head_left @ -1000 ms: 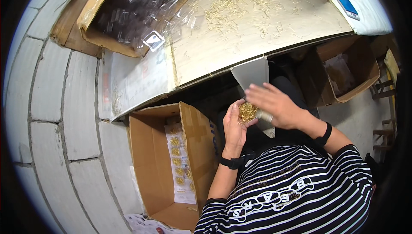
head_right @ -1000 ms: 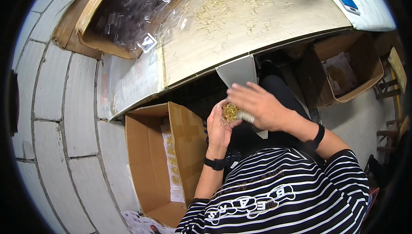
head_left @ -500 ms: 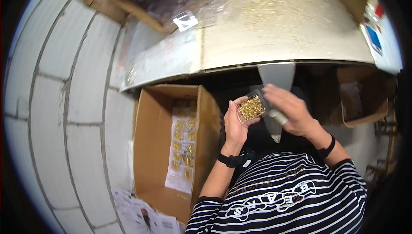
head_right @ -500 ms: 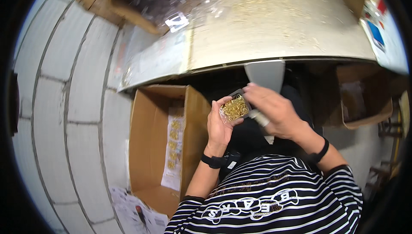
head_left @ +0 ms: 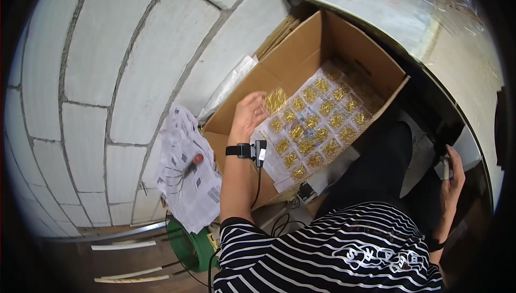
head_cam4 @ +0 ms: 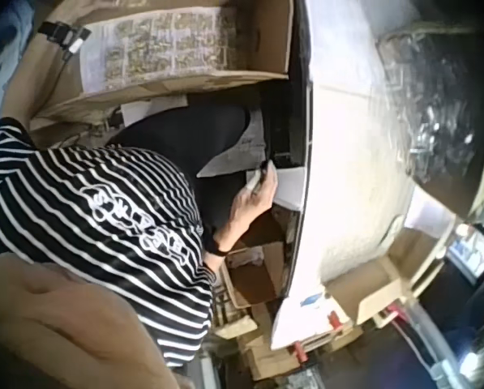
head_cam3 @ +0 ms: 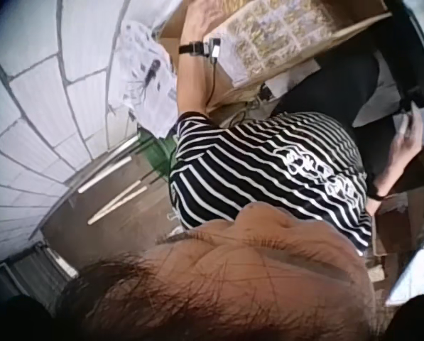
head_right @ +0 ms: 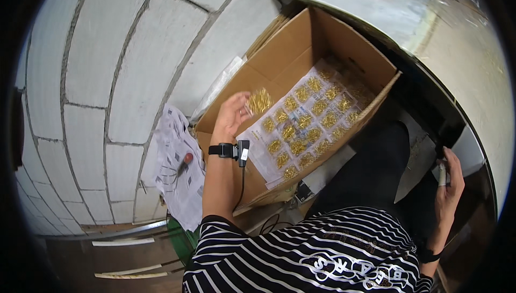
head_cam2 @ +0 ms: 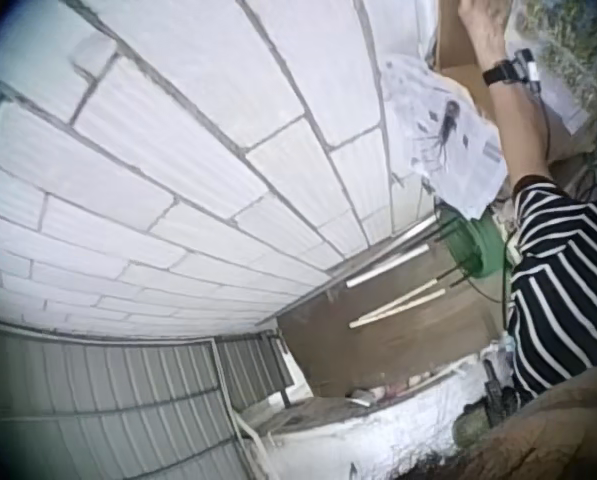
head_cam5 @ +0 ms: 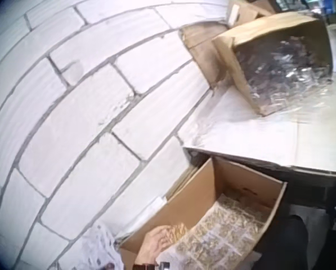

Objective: The person sits on the floor and repeatedly scoops small yellow items from a table into clear plastic containers. They then place the filled containers into a cardboard box. The person also gathers loose items from the table surface to continue the packing process.

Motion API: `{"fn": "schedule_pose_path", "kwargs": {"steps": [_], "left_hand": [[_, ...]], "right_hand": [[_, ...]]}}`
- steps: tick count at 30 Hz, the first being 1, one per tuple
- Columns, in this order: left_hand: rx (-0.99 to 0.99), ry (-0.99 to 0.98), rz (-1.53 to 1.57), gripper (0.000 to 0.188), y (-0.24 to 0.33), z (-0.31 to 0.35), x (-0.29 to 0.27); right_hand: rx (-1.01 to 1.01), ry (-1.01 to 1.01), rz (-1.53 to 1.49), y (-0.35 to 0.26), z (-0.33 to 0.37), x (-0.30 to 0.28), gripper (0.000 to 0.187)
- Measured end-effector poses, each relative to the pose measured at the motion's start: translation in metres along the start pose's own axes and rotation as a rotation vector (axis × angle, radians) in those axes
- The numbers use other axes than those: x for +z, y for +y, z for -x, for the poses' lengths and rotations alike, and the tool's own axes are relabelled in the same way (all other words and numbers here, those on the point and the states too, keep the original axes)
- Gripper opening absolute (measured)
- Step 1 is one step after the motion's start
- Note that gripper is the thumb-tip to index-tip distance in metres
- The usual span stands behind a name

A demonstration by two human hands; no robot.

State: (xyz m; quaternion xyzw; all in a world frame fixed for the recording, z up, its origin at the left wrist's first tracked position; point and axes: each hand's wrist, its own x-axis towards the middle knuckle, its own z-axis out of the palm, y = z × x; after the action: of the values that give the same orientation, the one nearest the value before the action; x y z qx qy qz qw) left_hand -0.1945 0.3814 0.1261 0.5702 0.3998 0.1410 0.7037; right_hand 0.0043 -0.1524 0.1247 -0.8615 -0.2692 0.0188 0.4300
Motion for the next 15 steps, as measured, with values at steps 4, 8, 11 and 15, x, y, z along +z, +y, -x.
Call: {"fn": "schedule_pose_path", "kwargs": {"steps": [4, 8, 11, 15], "left_hand": [[-0.340, 0.229, -0.191, 0.016, -0.096, -0.006, -0.096], [-0.722, 0.242, -0.340, 0.015, -0.178, 0.001, -0.145], [-0.854, 0.240, -0.444, 0.019, -0.218, 0.016, -0.152], [-0.829, 0.116, -0.732, 0.014, -0.262, 0.020, -0.168]], "right_hand": [[-0.029, -0.141, 0.079, -0.015, -0.014, 0.012, 0.049], [-0.006, -0.286, 0.113, -0.031, -0.025, 0.024, 0.045], [0.059, -0.351, 0.134, -0.030, -0.026, 0.036, 0.041], [0.047, -0.427, 0.162, -0.036, -0.031, 0.049, 0.032]]}}
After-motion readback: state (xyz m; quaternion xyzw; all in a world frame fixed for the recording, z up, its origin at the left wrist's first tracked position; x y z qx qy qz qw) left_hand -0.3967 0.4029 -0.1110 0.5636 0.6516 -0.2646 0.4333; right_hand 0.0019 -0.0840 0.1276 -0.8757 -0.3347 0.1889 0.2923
